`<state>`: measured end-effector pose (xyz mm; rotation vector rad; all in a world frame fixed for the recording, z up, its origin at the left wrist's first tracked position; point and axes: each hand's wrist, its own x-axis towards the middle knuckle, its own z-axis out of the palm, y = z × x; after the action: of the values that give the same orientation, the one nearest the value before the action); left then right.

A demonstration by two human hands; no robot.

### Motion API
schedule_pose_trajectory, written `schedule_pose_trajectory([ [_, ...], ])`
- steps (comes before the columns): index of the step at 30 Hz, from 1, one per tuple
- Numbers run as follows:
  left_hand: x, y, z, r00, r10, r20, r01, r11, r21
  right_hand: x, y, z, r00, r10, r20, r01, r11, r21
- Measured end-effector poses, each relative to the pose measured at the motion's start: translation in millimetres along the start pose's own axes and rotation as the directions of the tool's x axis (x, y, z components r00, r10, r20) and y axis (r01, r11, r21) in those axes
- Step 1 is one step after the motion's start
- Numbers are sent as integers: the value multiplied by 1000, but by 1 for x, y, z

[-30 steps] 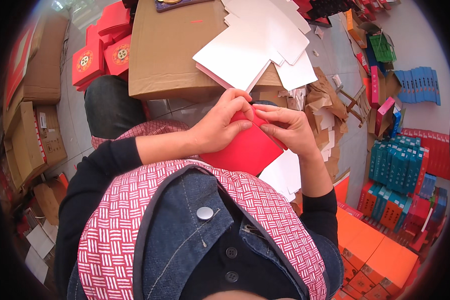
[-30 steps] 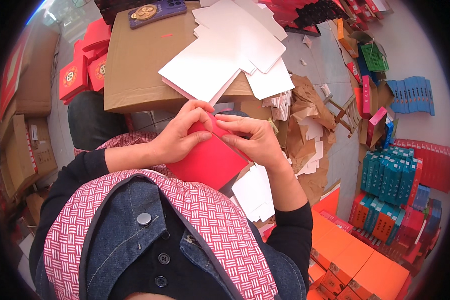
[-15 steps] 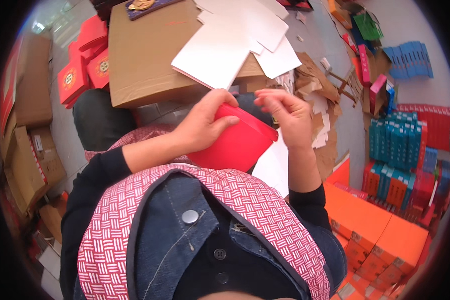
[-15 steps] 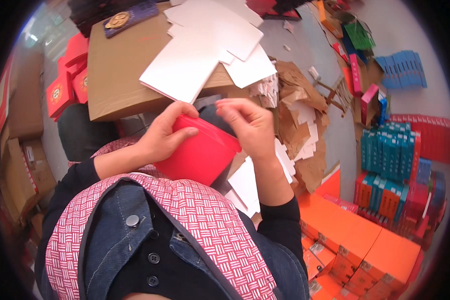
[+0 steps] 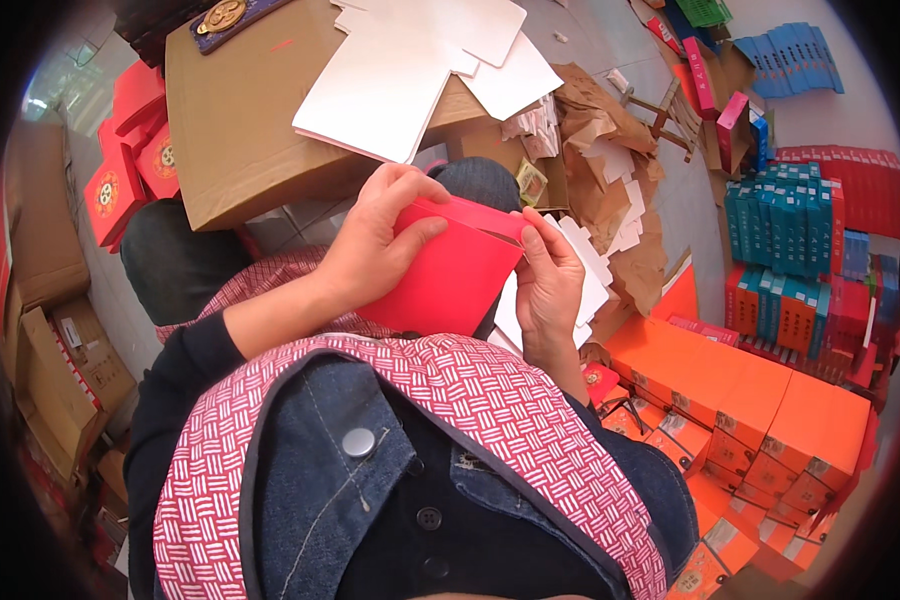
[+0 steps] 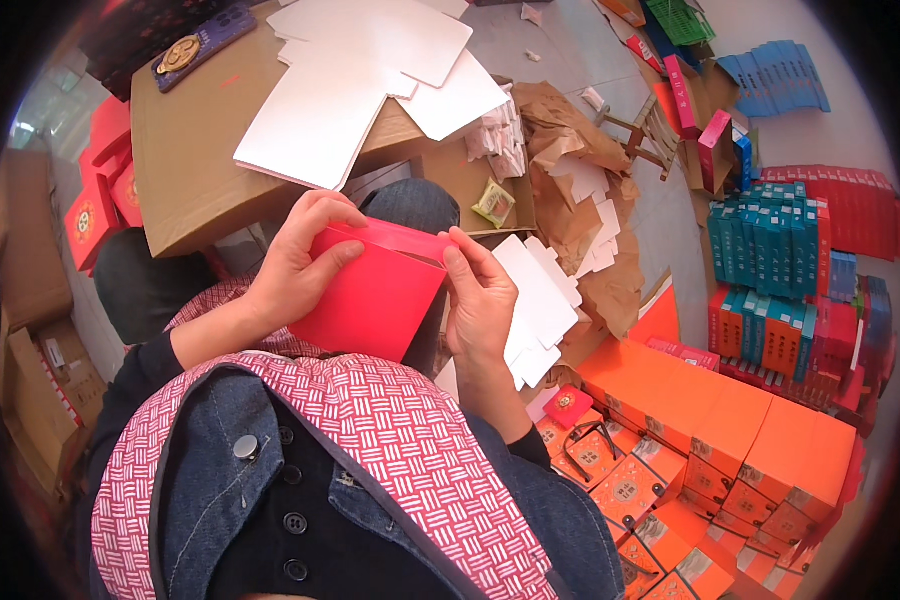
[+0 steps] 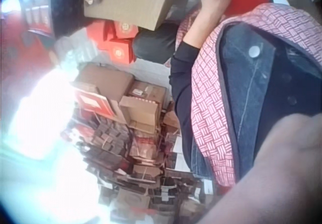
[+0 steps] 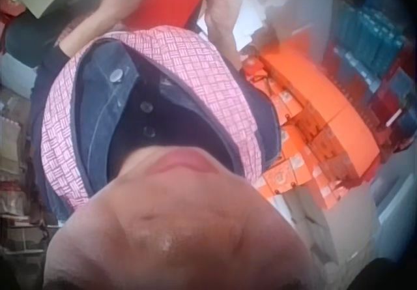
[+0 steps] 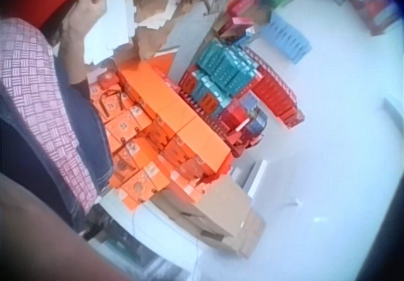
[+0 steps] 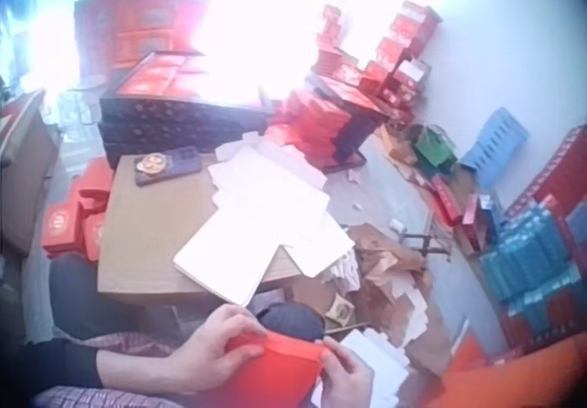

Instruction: The person assembles small red boxes by folding white paper inserts into red shells and stacking the finished units. They repeatedly pick up a red box, insert a white paper piece, fold the edges, and place the completed box on a growing stack.

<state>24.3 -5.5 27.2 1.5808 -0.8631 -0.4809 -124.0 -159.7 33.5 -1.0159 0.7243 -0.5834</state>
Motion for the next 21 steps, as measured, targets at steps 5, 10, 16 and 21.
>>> schedule_pose_trajectory([
  [5, -4, 4, 6, 999, -14, -35, 13, 1000, -22, -9, -1, 6, 998, -44, -47, 45, 998, 34],
  [10, -8, 6, 6, 1000, 12, -25, -11, 1000, 23, -12, 8, 5, 982, -187, -3, 186, 980, -70],
  [16, -7, 6, 4, 998, 33, 61, -37, 997, 75, 8, -17, -6, 980, 90, 177, -35, 956, -292],
  [21, -7, 8, 8, 997, 17, 72, -22, 997, 67, 21, -24, 3, 944, 200, 261, -84, 914, -397],
])
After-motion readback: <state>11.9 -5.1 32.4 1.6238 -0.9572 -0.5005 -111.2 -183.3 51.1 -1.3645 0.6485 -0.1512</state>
